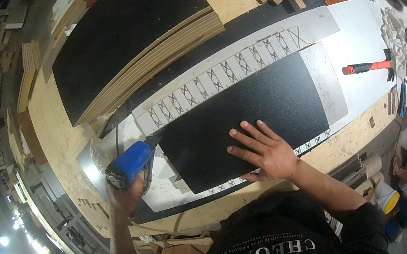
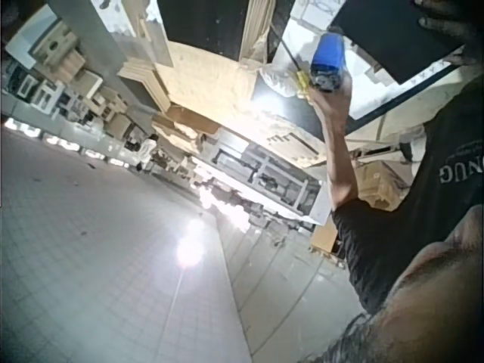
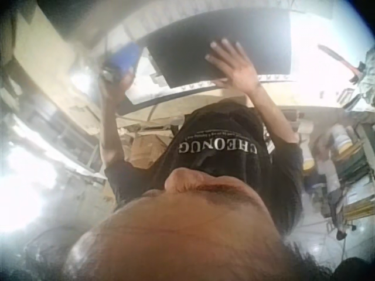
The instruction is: Assembling wooden slats into a panel using heat-sealed tape, glue, and a hammer.
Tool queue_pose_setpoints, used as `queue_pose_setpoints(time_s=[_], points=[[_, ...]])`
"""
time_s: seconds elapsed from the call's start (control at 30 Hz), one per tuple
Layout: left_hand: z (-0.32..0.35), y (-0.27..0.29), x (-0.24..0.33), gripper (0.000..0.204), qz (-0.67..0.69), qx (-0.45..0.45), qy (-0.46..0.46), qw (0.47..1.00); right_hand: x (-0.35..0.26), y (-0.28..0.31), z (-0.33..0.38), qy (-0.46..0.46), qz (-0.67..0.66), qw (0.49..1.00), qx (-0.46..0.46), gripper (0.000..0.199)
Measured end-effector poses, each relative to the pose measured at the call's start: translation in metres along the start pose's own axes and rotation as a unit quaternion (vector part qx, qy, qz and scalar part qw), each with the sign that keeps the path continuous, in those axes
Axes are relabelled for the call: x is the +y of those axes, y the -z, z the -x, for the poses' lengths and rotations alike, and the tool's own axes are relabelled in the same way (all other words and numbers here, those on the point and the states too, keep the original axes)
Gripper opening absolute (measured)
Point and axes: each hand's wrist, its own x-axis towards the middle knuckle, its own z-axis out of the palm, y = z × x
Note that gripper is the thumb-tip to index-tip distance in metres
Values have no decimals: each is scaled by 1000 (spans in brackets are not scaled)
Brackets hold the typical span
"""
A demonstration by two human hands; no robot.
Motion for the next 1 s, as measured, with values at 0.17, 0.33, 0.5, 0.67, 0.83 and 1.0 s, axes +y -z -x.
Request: queue_pose_setpoints(time_s=[0.17,0.33,0.5,0.67,0.83,1.0], points=[[0,-3,6,26,35,49,-11,998,0,0,2,-1,0,1000,-1,64],[0,-4,3,27,6,47,-27,999,-1,-1,2,5,21,1000,14,63],[0,-3,-2,28,-50,67,-47,995,0,-2,3,6,13,1000,14,64],[-1,-2,3,31,-48,42,-23,998,0,-1,2,5,10,1000,12,64],[-2,0,4,33,-58,50,-24,997,0,0,2,5,4,1000,15,63],[-1,-3,-10,33,-76,87,-53,992,0,-1,3,10,5,1000,17,62]])
